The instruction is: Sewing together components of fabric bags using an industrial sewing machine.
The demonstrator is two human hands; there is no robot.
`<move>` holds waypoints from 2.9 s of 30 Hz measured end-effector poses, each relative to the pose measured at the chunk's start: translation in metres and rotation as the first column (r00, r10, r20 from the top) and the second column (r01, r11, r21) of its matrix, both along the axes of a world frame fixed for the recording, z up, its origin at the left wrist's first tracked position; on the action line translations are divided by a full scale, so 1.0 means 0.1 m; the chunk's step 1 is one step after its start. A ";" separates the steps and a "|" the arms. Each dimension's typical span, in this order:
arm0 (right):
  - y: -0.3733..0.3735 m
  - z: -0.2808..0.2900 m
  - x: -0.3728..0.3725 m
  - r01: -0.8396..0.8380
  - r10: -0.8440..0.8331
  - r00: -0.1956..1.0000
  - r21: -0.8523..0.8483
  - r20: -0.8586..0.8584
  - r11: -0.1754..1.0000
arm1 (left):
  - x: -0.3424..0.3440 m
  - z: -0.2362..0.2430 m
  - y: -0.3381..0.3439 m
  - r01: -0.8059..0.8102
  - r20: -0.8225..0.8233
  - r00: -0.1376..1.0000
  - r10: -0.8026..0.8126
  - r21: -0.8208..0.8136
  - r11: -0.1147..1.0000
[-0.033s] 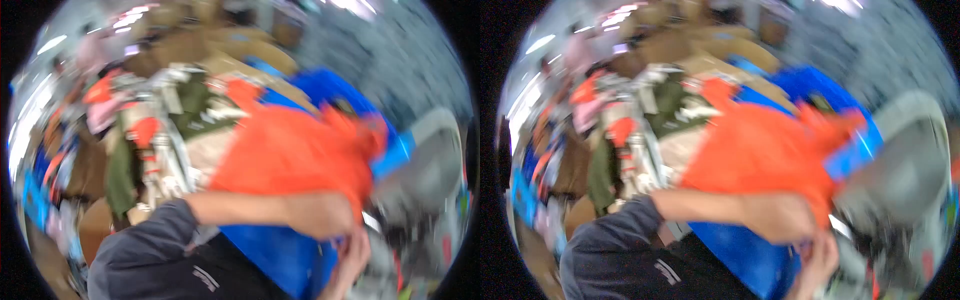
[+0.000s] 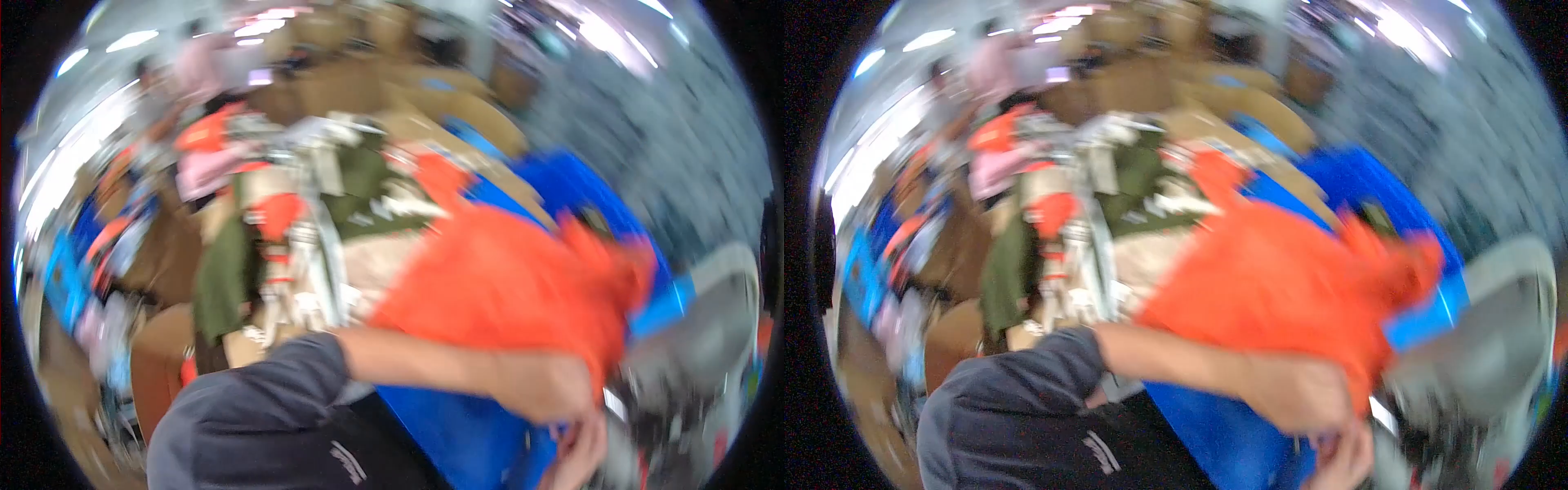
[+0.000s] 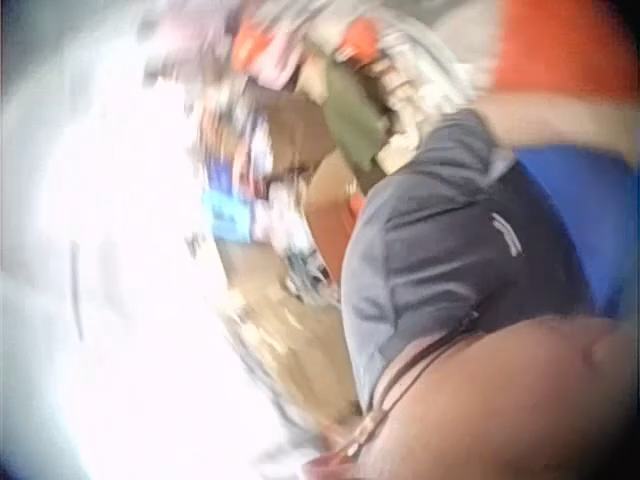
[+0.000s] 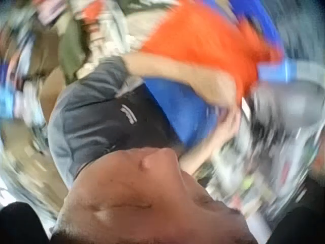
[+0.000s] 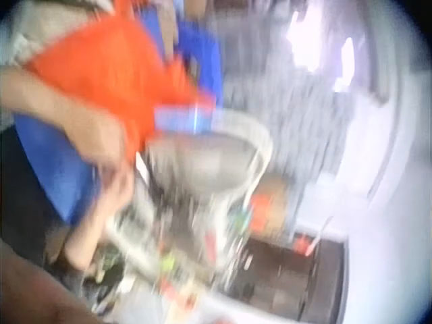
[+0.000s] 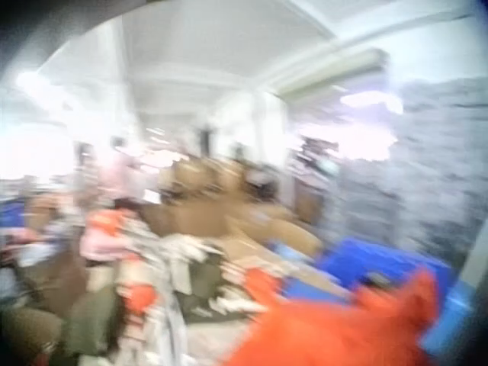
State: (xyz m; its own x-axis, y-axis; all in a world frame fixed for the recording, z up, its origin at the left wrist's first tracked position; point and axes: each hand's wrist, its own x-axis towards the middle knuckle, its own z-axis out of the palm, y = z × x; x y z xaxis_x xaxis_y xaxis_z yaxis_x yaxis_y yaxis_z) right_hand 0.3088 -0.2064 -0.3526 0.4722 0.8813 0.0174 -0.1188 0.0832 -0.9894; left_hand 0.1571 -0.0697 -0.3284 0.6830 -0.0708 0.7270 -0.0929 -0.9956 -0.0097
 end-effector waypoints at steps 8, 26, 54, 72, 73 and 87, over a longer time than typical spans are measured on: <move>-0.01 0.12 -0.24 0.230 -0.225 0.946 0.008 0.234 0.973 | 0.02 -0.01 -0.08 -0.051 0.389 0.917 -0.086 0.328 0.943; 0.18 0.01 -0.35 0.266 -0.268 0.958 0.033 0.099 0.963 | -0.01 -0.19 0.10 -0.014 0.213 0.977 -0.023 0.171 0.985; -0.96 0.96 0.07 0.521 -0.643 -0.008 0.552 0.766 0.651 | 0.17 -0.09 0.24 -0.112 0.179 0.981 0.081 0.173 0.978; -1.06 0.76 1.07 0.352 -0.510 -0.656 0.823 0.556 0.445 | 0.24 -0.13 0.37 -0.111 0.193 0.977 0.086 0.123 0.986; -1.16 0.79 1.11 0.367 -0.513 -0.611 0.790 0.603 0.491 | 0.24 -0.13 0.34 -0.100 0.214 0.974 0.070 0.129 0.987; -0.84 0.74 0.35 0.559 -0.264 -0.134 0.293 0.955 0.775 | 0.22 -0.13 0.24 -0.193 0.158 0.971 0.181 0.068 0.979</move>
State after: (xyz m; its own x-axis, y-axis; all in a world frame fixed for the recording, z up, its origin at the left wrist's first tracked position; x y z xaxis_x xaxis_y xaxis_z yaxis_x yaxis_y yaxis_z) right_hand 0.3443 -0.2905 -0.2787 0.4156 0.5687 0.7099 0.8718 -0.4714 -0.1328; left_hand 0.1790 -0.0458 -0.3418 0.5730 -0.0160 0.8194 0.1037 -0.9904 -0.0918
